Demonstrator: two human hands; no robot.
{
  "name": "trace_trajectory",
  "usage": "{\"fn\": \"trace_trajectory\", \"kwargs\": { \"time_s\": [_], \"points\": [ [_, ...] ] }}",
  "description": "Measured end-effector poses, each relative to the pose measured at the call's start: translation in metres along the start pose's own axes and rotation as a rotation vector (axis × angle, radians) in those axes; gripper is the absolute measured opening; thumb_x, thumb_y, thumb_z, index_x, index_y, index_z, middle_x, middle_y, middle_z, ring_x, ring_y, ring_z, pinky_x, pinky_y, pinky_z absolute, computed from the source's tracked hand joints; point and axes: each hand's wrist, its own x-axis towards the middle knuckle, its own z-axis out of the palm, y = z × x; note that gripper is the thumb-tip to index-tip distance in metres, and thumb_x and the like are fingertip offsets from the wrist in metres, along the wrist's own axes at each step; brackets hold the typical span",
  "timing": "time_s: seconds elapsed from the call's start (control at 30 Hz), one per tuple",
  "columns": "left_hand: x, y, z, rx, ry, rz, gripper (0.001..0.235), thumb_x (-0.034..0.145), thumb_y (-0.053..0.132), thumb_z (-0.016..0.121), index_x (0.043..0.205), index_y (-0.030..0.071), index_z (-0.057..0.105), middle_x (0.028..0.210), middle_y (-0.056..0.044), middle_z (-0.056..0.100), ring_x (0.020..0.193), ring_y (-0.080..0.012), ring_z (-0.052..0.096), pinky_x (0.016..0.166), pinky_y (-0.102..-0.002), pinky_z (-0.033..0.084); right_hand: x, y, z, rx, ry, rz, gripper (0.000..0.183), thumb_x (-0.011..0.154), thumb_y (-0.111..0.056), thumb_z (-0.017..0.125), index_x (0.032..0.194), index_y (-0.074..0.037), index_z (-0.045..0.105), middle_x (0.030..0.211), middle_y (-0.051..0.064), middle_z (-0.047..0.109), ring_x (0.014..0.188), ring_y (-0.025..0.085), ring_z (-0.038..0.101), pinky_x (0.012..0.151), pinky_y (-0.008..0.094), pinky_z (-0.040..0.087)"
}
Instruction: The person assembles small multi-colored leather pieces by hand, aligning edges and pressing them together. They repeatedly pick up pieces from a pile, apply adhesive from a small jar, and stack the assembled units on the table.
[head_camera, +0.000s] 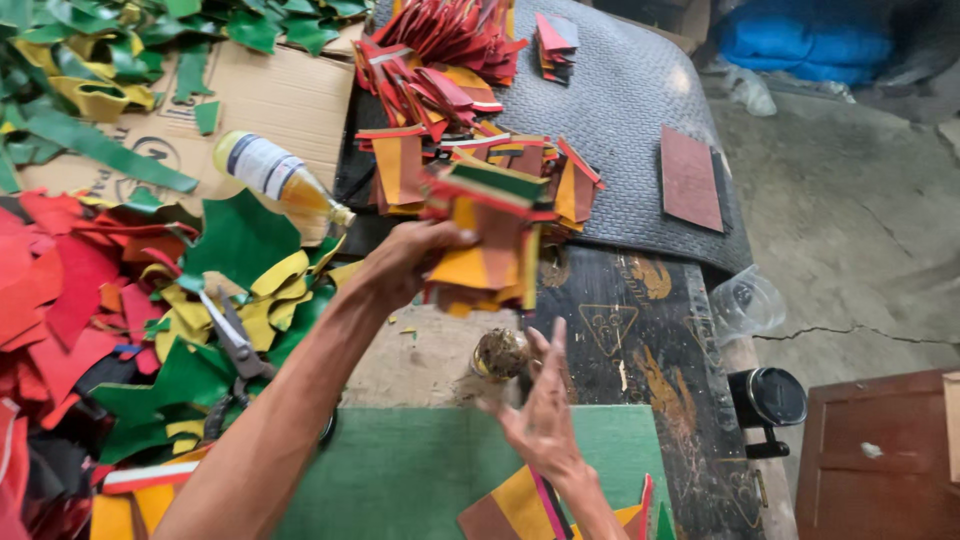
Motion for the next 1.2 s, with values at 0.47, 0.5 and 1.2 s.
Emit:
{"fn": "trace_trajectory", "kwargs": {
  "time_s": [0.47, 0.5, 1.2],
  "points": [
    [0.115, -0.095, 0.116, 0.324, -0.003, -0.391, 0.044, 0.063, 0.032, 0.088, 0.095, 0.005, 0.075, 0.08, -0.009, 0.073, 0.067, -0.0231, 0.07, 0.067, -0.049, 0.058, 0.084, 0.101, -0.121, 0.352, 0.408, 0.276, 0.083, 0.093, -0.016, 0.068, 0.161, -0.002, 0.022, 0.139, 0.021, 0.061, 0.118, 0.028, 0.062, 0.101, 0.039, 0.05],
    [0.115, -0.091, 0.113, 0.362, -0.034, -0.386, 0.045, 0.063, 0.034, 0.087, 0.095, 0.005, 0.075, 0.08, -0.009, 0.074, 0.067, -0.023, 0.071, 0.067, -0.049, 0.059, 0.088, 0.103, -0.118, 0.318, 0.375, 0.265, 0.086, 0.089, -0.016, 0.071, 0.159, -0.002, 0.022, 0.137, 0.022, 0.061, 0.118, 0.028, 0.063, 0.1, 0.04, 0.052],
    [-0.14, -0.118, 0.044, 1.176, 0.564, 0.529, 0.044, 0.081, -0.004, 0.057, 0.125, -0.006, 0.058, 0.116, -0.028, 0.065, 0.109, -0.0414, 0.063, 0.095, -0.046, 0.05, -0.103, -0.017, -0.059, -0.272, 0.161, 0.187, 0.051, 0.087, -0.004, 0.07, 0.138, -0.008, 0.06, 0.098, 0.009, 0.076, 0.084, 0.019, 0.072, 0.08, 0.033, 0.056]
  ]
}}
